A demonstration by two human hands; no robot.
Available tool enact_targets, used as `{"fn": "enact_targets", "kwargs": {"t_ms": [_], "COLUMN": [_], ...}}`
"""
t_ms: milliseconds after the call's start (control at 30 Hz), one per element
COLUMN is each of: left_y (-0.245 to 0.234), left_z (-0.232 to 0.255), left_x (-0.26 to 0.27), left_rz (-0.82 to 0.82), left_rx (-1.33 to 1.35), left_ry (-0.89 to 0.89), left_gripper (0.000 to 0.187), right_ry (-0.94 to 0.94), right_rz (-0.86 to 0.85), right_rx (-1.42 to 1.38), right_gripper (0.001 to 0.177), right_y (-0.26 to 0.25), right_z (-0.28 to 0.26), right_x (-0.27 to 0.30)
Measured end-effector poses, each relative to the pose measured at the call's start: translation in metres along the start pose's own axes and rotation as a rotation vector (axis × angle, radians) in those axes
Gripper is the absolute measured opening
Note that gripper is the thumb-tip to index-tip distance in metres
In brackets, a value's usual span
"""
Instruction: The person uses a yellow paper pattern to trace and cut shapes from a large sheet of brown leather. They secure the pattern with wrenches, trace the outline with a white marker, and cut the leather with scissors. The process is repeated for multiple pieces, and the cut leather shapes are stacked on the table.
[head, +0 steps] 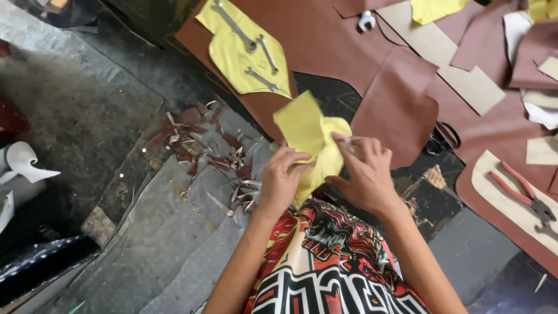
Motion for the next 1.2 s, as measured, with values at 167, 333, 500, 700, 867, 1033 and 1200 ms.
{"fn": "enact_targets", "kwargs": {"t_ms": [167, 333, 500, 700, 867, 1033, 1200], "left_y": [-0.052, -0.09, -0.15, -0.287, -0.357, -0.371, -0.365], "left_z": [0.051, -0.034, -0.079, -0.098, -0.14, -0.153, -0.151], "left_x": [-0.007, -0.045, -0.092, -0.167, -0.215, -0.25, -0.274], "left_rz": [0.153, -0.188, -0.312, -0.264, -0.334, -0.314, -0.257], "left_rx": [-0.333, 0.004, 0.442, 0.202, 0.295, 0.517, 0.696], "left_ry": [0.428, -0.006, -0.156, 0.047, -0.16, -0.144, -0.069], "left_gripper": [0.018, 0.015, 0.064, 0.066, 0.067, 0.063, 0.063], "right_ry": [0.037, 0.001, 0.112, 0.318, 0.392, 0.562, 0.52], "right_rz": [-0.154, -0.136, -0.117, -0.292, -0.186, -0.01, 0.205], "right_rx": [-0.023, -0.449, -0.656, -0.729, -0.95, -1.229, -1.607], "right_gripper": [0.039, 0.028, 0.031, 0.033, 0.028, 0.026, 0.028], "right_y": [0.027, 0.052, 0.08, 0.132, 0.156, 0.159, 0.149], "right_z": [-0.019, -0.028, -0.044, -0.075, -0.109, -0.11, -0.107], "right_x": [-0.045, -0.09, -0.176, -0.276, -0.331, -0.356, -0.386]}}
Point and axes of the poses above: each hand's wrist, its own x-axis away from the middle knuckle, its own y-axis out of the palm, z = x × y, the point moved 8 cm from there along -x, towards the middle knuckle, and after that the axes turned 12 degrees about -z, right-handed, at the moved point
